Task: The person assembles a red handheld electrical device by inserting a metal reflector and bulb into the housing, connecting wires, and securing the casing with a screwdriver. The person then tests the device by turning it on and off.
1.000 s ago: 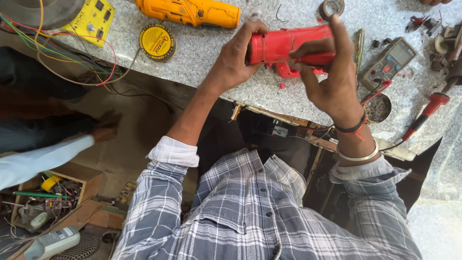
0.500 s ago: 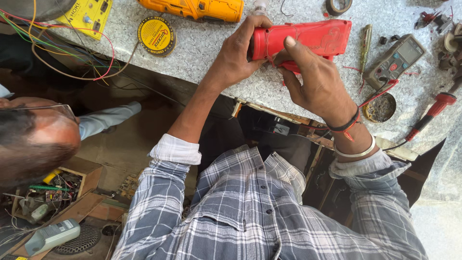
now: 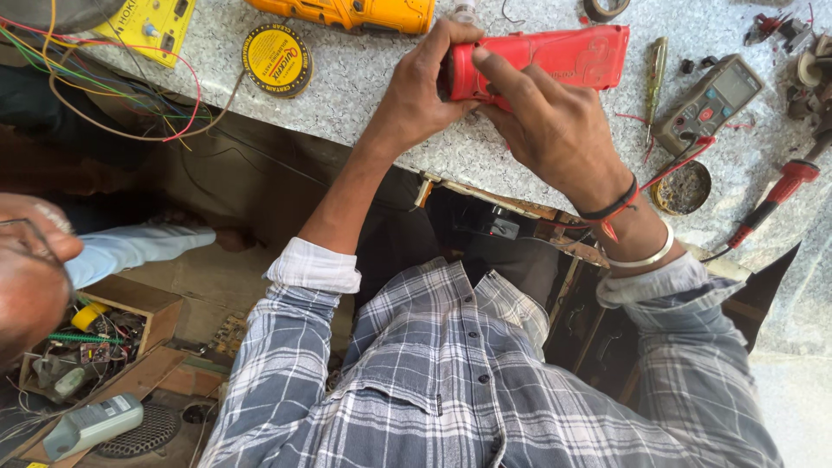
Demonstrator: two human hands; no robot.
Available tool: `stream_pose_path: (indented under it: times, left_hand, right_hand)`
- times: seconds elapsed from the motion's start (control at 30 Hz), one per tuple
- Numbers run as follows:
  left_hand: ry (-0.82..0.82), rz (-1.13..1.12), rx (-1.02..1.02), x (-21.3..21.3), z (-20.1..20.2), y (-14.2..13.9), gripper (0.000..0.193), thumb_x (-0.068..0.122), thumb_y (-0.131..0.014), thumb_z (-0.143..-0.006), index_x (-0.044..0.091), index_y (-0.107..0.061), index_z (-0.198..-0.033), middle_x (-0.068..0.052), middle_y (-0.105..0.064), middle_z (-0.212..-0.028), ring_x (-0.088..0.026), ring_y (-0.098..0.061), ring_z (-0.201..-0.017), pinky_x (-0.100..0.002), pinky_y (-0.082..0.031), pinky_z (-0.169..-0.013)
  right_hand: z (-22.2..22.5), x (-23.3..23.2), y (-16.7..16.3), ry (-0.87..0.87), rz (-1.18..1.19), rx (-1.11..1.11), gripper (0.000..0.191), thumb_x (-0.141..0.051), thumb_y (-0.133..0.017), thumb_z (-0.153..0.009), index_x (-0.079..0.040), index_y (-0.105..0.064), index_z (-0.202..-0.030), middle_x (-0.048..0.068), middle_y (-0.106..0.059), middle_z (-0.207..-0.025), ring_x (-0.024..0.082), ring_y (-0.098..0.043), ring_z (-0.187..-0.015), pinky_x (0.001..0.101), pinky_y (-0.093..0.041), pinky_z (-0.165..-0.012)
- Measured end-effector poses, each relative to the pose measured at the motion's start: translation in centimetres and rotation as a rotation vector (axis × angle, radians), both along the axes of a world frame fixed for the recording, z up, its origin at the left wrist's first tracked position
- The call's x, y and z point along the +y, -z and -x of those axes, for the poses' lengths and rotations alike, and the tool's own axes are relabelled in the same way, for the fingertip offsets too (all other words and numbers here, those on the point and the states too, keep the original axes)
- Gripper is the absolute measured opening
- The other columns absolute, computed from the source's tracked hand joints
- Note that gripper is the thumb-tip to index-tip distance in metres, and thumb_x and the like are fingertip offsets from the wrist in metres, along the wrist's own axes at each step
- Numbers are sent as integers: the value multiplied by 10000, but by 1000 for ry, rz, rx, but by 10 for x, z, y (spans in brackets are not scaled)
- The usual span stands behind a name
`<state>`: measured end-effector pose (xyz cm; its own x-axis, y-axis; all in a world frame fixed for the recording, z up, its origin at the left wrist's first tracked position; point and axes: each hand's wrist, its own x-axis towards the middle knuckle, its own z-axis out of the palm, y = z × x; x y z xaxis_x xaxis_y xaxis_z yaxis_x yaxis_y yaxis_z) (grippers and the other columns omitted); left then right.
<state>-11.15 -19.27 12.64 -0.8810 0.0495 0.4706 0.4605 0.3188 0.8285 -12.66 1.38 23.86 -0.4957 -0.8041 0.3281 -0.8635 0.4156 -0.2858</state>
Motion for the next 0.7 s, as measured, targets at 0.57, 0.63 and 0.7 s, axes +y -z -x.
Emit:
stream_pose_path:
  times: [0.57, 0.63, 0.7]
  left_hand:
    - [-41, -11, 63, -1, 2, 3, 681, 13, -947, -793, 78, -537, -1332, -135, -668, -1357, -312, -661, -1302, -381, -580, -1103]
    - [-48, -29, -123, 1, 2, 2, 685, 86, -974, -791, 76, -542, -1323, -106, -705, -1249, -253, -723, -1192, -339, -616, -1017]
    - [-46, -56, -142, 1, -2, 1, 709, 123, -1001, -785, 75, -551, -1330, -96, -708, -1244, -230, -732, -1173, -326, -625, -994]
  right_hand:
    - [5, -17, -10, -68, -63, -22, 620, -40, -743, -1015, -122, -490, -1576, 105, -687, -936, 280, -717, -826, 412, -575, -689]
    - [5, -18, -9, -20, -24, 27, 607, -127, -796, -1042, -99, -494, -1568, 109, -699, -944, 284, -722, -821, 415, -570, -679]
    - [3, -18, -10, -50, 26, 35, 599, -146, -813, -1037, -100, -502, -1547, 114, -709, -993, 295, -726, -860, 414, -572, -713]
